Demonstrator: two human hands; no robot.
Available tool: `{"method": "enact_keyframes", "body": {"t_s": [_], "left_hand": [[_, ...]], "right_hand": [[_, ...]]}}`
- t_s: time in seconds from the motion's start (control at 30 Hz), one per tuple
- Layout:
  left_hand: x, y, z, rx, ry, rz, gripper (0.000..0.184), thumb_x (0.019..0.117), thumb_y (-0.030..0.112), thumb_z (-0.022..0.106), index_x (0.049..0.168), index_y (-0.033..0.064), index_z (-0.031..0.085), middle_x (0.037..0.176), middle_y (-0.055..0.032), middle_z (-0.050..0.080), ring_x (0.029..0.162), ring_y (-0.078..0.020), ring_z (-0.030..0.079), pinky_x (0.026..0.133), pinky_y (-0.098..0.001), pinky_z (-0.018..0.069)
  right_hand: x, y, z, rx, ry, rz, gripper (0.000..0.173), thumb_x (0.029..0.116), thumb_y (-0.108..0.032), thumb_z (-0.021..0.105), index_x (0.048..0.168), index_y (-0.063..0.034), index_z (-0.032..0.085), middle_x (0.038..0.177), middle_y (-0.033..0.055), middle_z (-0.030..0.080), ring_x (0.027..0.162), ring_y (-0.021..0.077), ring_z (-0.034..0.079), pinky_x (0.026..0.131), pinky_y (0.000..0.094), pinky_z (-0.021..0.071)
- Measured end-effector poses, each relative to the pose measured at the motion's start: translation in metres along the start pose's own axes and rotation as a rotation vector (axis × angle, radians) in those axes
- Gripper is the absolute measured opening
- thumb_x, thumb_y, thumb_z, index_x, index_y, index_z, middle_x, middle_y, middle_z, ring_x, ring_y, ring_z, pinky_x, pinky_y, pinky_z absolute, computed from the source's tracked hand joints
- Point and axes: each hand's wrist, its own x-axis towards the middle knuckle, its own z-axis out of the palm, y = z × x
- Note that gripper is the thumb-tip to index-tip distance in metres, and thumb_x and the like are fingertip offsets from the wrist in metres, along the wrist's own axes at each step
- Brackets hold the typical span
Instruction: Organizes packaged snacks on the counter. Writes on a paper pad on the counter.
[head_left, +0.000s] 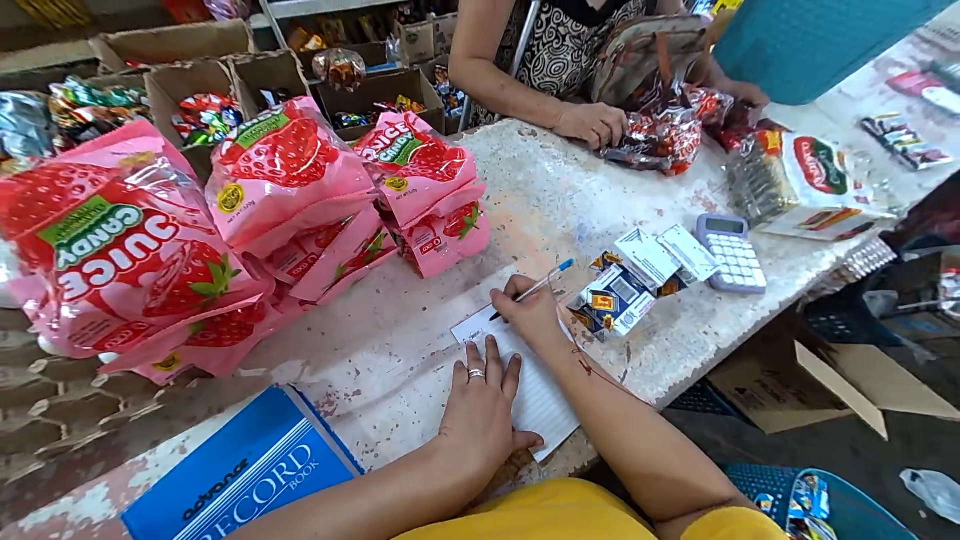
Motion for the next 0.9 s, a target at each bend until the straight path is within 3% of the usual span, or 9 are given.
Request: {"method": "enact_keyframes", "body": {"t_s": [0.07,0.17,0.27,0.43,0.67,0.7,0.77,0.83,0.9], "left_hand": [[0.001,0.0,0.001,0.011,0.001,0.006,0.116,0.0846,0.08,0.054,0.165,0.0092,0.011,0.168,-0.0296,0.001,0.153,-0.052,0.013,0.116,-0.0638,0.0277],[0.003,-0.001,0.001,0.029,0.017,0.01,0.116,0.0841,0.083,0.05,0.164,0.0086,0.013,0.168,-0.0295,0.005,0.152,-0.0517,0.016,0.114,-0.0648,0.0291],[0.003,-0.003,0.001,0.003,0.04,0.042,0.115,0.0847,0.083,0.049,0.163,0.0049,0.018,0.167,-0.0316,0.008,0.154,-0.0491,0.012,0.119,-0.0636,0.022],[0.003,-0.005,-0.002,-0.075,0.026,0.067,0.109,0.0875,0.077,0.054,0.164,0.0089,0.015,0.167,-0.0322,0.002,0.155,-0.0497,0.007,0.121,-0.0602,0.0222],[0.006,-0.006,-0.002,-0.054,0.014,0.087,0.106,0.0881,0.077,0.052,0.165,0.0145,0.015,0.168,-0.0289,0.001,0.155,-0.051,0.006,0.12,-0.0647,0.0206],[0.004,-0.007,-0.005,-0.072,0.022,0.113,0.103,0.0899,0.076,0.052,0.164,0.0123,0.019,0.168,-0.0286,0.005,0.155,-0.0505,0.008,0.119,-0.0669,0.0195],[-0.007,-0.01,-0.011,-0.178,0.118,0.257,0.084,0.0961,0.066,0.052,0.154,0.0064,0.041,0.164,-0.0251,0.029,0.153,-0.0463,0.022,0.118,-0.0687,0.0232],[-0.024,-0.011,-0.019,-0.315,0.238,0.508,0.054,0.1035,0.048,0.053,0.134,0.0048,0.062,0.147,-0.0207,0.053,0.143,-0.0413,0.043,0.112,-0.0634,0.0362],[-0.042,-0.015,-0.026,-0.498,0.346,0.814,0.028,0.1029,0.027,0.059,0.114,0.0044,0.071,0.122,-0.0163,0.067,0.119,-0.034,0.062,0.098,-0.0529,0.0503]], "right_hand": [[0.001,0.001,-0.005,0.02,0.019,0.048,0.03,0.0941,-0.011,0.069,0.069,-0.0075,0.053,0.054,0.0002,0.049,0.045,0.007,0.046,0.047,0.0231,0.04],[0.009,-0.001,-0.008,0.01,-0.125,0.131,0.029,0.0935,-0.01,0.072,0.07,-0.0055,0.054,0.056,-0.0007,0.052,0.049,0.0058,0.05,0.052,0.0228,0.0452],[0.01,-0.006,-0.013,0.07,-0.19,0.171,0.027,0.0956,-0.011,0.072,0.075,-0.0044,0.056,0.057,-0.0012,0.055,0.051,0.0043,0.053,0.054,0.02,0.0476],[0.005,-0.004,-0.012,0.197,-0.128,0.088,0.018,0.1015,-0.01,0.063,0.086,-0.0012,0.066,0.069,-0.0023,0.063,0.058,0.0005,0.056,0.057,0.0166,0.0485],[0.006,0.002,-0.016,0.298,-0.098,-0.05,0.026,0.1038,-0.011,0.054,0.085,-0.0048,0.07,0.074,-0.0051,0.068,0.067,0.0,0.061,0.066,0.0176,0.052],[0.007,0.004,-0.016,0.297,-0.081,-0.093,0.025,0.1032,-0.011,0.054,0.084,-0.0061,0.07,0.075,-0.0062,0.069,0.067,-0.0007,0.061,0.066,0.0172,0.0523],[0.007,0.008,-0.015,0.281,-0.045,-0.152,0.024,0.1023,-0.013,0.054,0.084,-0.0084,0.07,0.076,-0.0079,0.07,0.068,-0.0017,0.062,0.066,0.017,0.0525],[0.004,0.007,-0.015,0.243,-0.028,-0.158,0.026,0.1035,-0.014,0.053,0.083,-0.0092,0.068,0.075,-0.0087,0.068,0.066,-0.0023,0.06,0.064,0.0165,0.051],[0.0,0.004,-0.013,0.208,-0.016,-0.154,0.027,0.1049,-0.016,0.053,0.084,-0.0098,0.068,0.074,-0.0104,0.067,0.065,-0.0041,0.059,0.062,0.0149,0.0503]]}}
